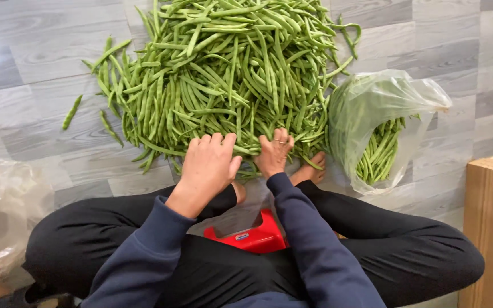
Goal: Picking up handfuls of green beans from a pile on the floor and placing them into a plastic bag until full, then tying the bag.
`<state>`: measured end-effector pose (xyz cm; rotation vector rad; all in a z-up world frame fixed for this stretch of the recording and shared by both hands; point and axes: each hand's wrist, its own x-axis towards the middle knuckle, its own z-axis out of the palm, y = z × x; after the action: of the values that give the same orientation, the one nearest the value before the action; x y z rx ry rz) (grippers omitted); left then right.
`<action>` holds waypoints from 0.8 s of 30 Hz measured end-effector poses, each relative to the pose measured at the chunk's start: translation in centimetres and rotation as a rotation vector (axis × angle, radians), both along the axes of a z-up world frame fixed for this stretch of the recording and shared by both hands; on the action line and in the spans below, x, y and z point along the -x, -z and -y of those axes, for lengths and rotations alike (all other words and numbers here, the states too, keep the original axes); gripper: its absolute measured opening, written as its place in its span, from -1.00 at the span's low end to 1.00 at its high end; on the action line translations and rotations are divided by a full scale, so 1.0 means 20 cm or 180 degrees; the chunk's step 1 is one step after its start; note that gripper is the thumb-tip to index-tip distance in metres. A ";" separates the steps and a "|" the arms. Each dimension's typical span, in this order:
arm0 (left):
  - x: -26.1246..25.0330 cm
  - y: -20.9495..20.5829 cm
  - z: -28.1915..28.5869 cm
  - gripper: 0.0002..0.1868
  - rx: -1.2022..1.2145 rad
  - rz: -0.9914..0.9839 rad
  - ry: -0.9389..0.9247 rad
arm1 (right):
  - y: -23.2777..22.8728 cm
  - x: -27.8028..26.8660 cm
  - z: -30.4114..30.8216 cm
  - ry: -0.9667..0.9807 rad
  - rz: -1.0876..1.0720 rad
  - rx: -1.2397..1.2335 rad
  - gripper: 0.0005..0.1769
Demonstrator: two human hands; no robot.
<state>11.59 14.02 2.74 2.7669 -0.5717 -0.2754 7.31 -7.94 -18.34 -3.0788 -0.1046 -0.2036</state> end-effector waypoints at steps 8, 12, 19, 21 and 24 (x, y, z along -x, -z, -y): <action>-0.01 0.03 0.04 -0.52 -0.0117 -0.0426 -0.0185 | -0.53 -0.14 0.22 0.0500 -0.0325 -0.1182 -0.60; -0.04 -0.16 0.13 -0.48 0.0404 -0.2184 -0.0568 | -0.63 -0.05 0.30 0.1723 -0.1447 -0.3363 -0.60; 0.08 -0.06 0.37 -0.15 0.2994 -0.3169 -0.1825 | -0.84 0.07 0.06 0.1540 -0.1492 -0.5480 -0.48; 0.12 0.01 0.40 -0.44 0.4541 -0.3204 -0.2263 | -0.93 0.05 0.04 0.1375 -0.1894 -0.5956 -0.49; 0.12 0.09 0.40 -0.29 0.5009 -0.3131 -0.2025 | -0.90 0.09 0.05 0.1469 -0.2318 -0.6186 -0.05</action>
<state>9.10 6.09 0.93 0.9512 0.3130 -0.5961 5.60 -8.98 -0.37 -1.0464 0.4995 0.5009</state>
